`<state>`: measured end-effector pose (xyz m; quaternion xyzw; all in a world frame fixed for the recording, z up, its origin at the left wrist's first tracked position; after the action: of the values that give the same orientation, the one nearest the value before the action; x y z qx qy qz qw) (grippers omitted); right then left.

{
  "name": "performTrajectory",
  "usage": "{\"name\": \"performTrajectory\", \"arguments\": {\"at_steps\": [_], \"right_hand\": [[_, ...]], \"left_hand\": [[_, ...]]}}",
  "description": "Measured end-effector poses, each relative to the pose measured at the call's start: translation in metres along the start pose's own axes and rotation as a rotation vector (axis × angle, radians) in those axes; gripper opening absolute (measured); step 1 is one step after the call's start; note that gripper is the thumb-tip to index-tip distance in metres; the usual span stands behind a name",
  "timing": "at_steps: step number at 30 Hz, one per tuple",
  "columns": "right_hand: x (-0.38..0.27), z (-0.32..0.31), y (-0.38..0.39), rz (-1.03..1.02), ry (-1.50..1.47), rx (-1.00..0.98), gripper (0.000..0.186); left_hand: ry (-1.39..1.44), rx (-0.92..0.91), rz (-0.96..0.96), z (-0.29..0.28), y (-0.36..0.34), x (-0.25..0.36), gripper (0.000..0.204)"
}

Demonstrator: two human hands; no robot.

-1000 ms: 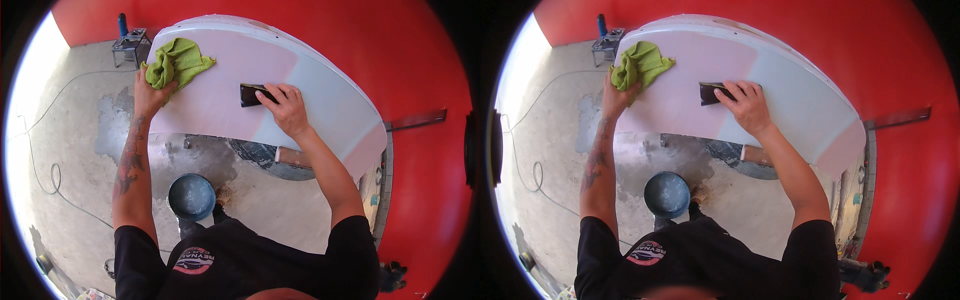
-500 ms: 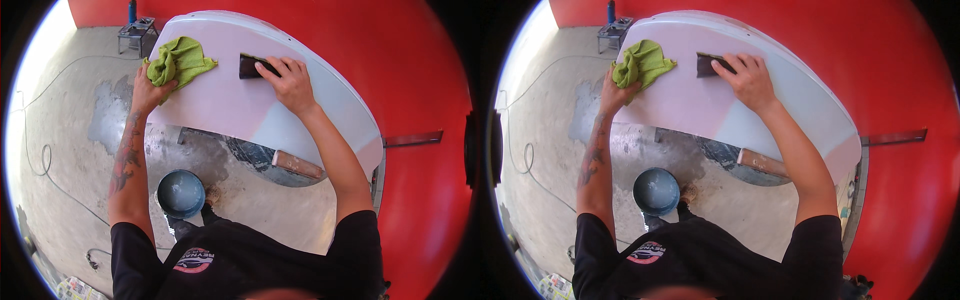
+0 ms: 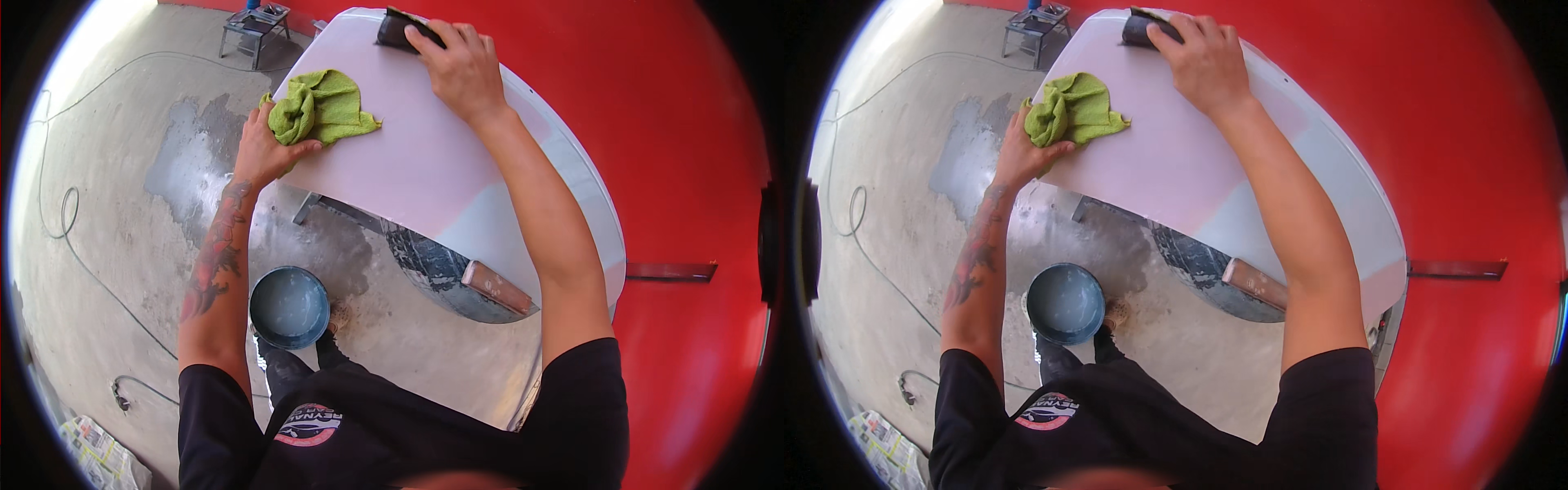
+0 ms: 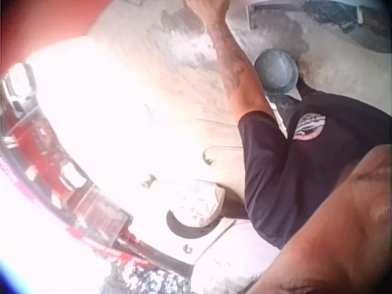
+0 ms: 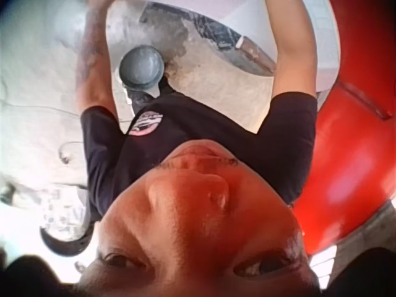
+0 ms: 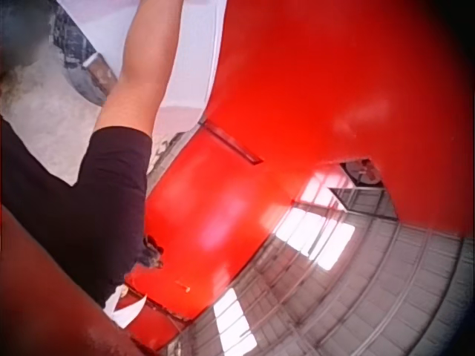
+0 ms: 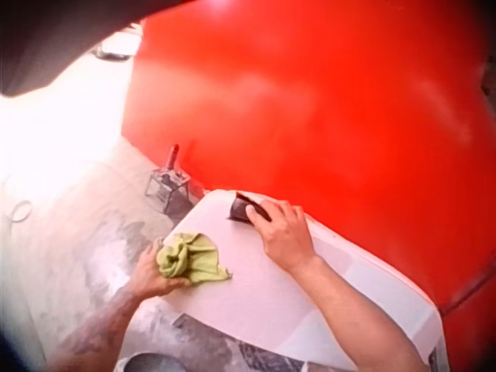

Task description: The person is wet-sanding a white car bumper using a sanding block and rinsing it with water from a bucket and a cloth.

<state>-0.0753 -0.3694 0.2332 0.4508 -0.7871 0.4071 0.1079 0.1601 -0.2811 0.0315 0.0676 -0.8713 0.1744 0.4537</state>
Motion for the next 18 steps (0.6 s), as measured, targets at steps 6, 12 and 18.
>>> {"name": "performTrajectory", "arguments": {"at_steps": [6,12,18], "right_hand": [[-0.050,-0.033,0.078,-0.029,-0.172,-0.183,0.045],[-0.029,0.007,-0.022,-0.122,-0.048,-0.065,0.044],[-0.058,-0.010,0.021,-0.087,-0.121,-0.172,0.044]], "left_hand": [[-0.072,0.054,0.002,-0.017,0.012,-0.019,0.091],[-0.067,0.055,-0.022,-0.005,0.006,0.002,0.089],[-0.056,0.028,-0.111,-0.026,0.011,-0.005,0.079]]}}
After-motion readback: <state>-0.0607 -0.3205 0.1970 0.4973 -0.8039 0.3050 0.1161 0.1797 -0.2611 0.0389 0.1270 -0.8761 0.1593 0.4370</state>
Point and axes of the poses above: each hand's wrist, its own y-axis away from the middle knuckle, its own z-axis out of the palm, x = y × z, the point moved 5 cm from there along -y, towards the middle knuckle, and after that the axes turned 4 degrees about x, right-handed, at the moved point
